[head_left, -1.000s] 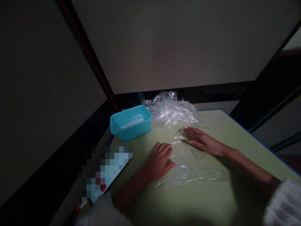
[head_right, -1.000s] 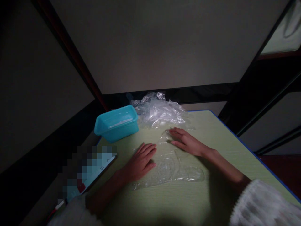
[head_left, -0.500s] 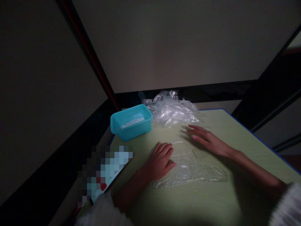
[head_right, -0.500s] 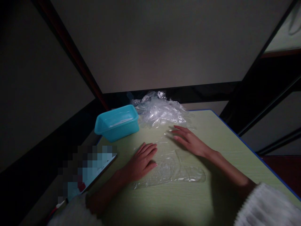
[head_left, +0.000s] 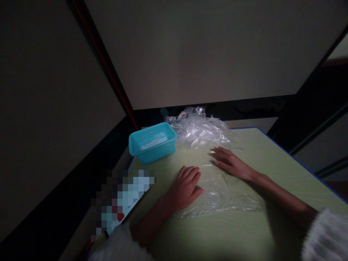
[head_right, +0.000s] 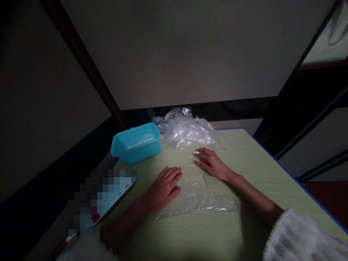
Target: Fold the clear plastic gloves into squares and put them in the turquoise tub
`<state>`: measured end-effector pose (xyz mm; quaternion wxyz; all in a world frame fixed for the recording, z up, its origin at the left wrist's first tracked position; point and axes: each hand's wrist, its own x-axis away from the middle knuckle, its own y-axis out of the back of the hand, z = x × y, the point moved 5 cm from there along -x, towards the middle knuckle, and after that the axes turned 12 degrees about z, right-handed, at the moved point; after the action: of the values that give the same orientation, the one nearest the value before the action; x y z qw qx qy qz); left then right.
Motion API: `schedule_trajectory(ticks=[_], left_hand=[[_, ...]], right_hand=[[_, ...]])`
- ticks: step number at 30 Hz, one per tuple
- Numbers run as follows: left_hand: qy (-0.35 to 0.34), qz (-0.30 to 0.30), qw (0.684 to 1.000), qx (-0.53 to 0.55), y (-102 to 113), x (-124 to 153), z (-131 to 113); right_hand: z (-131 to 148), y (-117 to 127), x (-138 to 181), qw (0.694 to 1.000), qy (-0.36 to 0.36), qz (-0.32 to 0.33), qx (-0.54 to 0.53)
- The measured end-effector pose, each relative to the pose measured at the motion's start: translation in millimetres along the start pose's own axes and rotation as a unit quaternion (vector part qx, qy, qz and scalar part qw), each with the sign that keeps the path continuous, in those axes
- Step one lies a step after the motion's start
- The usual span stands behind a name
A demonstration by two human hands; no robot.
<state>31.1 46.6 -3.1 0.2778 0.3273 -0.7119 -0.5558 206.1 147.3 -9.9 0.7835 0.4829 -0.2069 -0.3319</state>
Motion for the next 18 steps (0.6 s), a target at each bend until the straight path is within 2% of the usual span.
schedule_trajectory(ticks=[6, 13, 18], left_hand=[[0.005, 0.010, 1.000, -0.001, 1.2, 0.8, 0.0], [0.007, 0.010, 1.000, 0.007, 0.0, -0.2, -0.4], [0.007, 0.008, 1.000, 0.006, -2.1, 0.2, 0.4]], right_hand=[[-5.3, -3.4, -1.7, 1.000, -0.014, -0.001, -0.004], [2.6, 5.2, -1.6, 0.999, 0.014, -0.028, -0.010], [0.3, 7.0, 0.7, 0.999, 0.000, -0.035, -0.012]])
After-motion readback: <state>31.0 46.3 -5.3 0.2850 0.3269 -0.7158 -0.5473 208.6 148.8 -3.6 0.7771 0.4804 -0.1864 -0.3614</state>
